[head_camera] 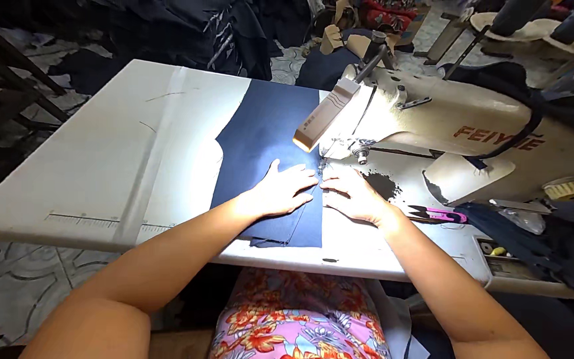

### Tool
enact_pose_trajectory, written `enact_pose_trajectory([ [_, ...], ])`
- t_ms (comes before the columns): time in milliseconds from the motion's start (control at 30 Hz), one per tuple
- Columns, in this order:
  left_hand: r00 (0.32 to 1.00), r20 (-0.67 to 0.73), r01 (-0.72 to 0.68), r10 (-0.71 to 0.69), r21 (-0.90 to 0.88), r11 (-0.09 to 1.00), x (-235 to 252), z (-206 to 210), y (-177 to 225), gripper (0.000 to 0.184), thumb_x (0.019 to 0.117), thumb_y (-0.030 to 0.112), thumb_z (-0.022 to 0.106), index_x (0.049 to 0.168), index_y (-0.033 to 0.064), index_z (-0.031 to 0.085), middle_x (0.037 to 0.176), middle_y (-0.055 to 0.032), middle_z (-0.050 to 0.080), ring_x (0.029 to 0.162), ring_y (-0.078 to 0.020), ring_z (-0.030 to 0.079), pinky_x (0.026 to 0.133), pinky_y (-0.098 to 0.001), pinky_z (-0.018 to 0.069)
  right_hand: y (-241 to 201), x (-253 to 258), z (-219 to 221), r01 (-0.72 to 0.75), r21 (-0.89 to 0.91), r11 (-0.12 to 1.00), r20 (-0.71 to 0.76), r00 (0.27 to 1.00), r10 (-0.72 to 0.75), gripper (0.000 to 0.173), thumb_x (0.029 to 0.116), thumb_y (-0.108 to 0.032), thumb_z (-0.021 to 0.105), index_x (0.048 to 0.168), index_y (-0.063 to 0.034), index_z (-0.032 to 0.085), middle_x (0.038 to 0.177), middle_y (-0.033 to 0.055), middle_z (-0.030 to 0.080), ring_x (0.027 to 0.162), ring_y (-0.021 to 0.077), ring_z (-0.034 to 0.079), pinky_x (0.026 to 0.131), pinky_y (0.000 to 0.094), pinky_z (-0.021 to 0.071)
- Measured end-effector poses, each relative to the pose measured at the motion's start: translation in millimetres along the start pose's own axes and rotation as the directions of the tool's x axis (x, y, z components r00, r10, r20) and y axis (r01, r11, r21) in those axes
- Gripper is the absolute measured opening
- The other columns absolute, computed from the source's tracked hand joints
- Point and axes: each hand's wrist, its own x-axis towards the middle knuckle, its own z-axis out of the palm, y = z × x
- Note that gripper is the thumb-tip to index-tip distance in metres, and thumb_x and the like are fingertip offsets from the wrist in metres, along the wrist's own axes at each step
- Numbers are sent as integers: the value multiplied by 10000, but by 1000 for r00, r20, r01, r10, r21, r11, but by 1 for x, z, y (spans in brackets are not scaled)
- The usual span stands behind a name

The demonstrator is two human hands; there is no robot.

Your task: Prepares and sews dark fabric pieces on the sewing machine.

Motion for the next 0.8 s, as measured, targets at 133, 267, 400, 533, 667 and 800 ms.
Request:
enact_pose_trajectory([
  [133, 999, 46, 28, -28, -15, 999, 14, -8, -10, 504, 1064, 427, 468, 1481, 160, 558, 1575, -68, 486, 1523, -309, 345, 1141, -794, 97, -5, -2, 0, -4, -61, 998, -12, 1000, 3, 371, 919, -395, 619, 1131, -149, 798, 1099, 77, 681, 1142, 265, 589, 1057, 516, 413],
  [267, 998, 58, -16, 15, 30, 999, 3, -10, 3, 453, 1069, 378, 472, 1439, 149, 597, 1569, -71, 489, 1524, -337, 330, 1149, -774, 145, -8, -3, 0, -39, -75, 996, -13, 999, 38, 372, 919, -397, 607, 1137, -167, 802, 1061, 100, 678, 1117, 290, 589, 1038, 518, 419],
  [400, 944, -134, -303, 302, 20, 953, -33, 6, 23, 235, 986, 188, 588, 1126, 136, 771, 1257, -69, 716, 1313, -318, 595, 1094, -735, 330, -9, -3, 0, -38, -79, 996, -2, 999, 38, 371, 932, -401, 593, 1138, -173, 800, 1084, 108, 692, 1137, 305, 599, 1042, 520, 431],
  [533, 953, -94, -297, 290, -78, 952, -46, 9, 22, 321, 1006, 158, 530, 1238, 152, 751, 1347, -70, 687, 1360, -327, 564, 1107, -754, 293, -7, -3, 2, 16, -70, 997, -27, 999, -17, 375, 934, -384, 575, 1115, -152, 807, 1052, 107, 687, 1104, 296, 605, 1021, 505, 435],
  [667, 954, -83, -293, 288, -68, 954, -28, 9, 3, 316, 1003, 180, 536, 1217, 165, 768, 1361, -67, 677, 1391, -326, 532, 1118, -760, 261, -3, -5, 3, 60, -64, 996, -46, 997, -63, 339, 932, -364, 595, 1075, -156, 821, 1061, 117, 704, 1132, 313, 613, 1037, 526, 436],
  [800, 954, -57, -297, 293, -72, 952, -7, 3, -15, 331, 1010, 186, 522, 1238, 138, 758, 1394, -78, 655, 1414, -337, 503, 1128, -761, 230, -2, -5, 3, 74, -86, 994, -59, 995, -79, 319, 927, -340, 604, 1072, -157, 821, 1036, 108, 708, 1090, 300, 627, 1015, 506, 456],
])
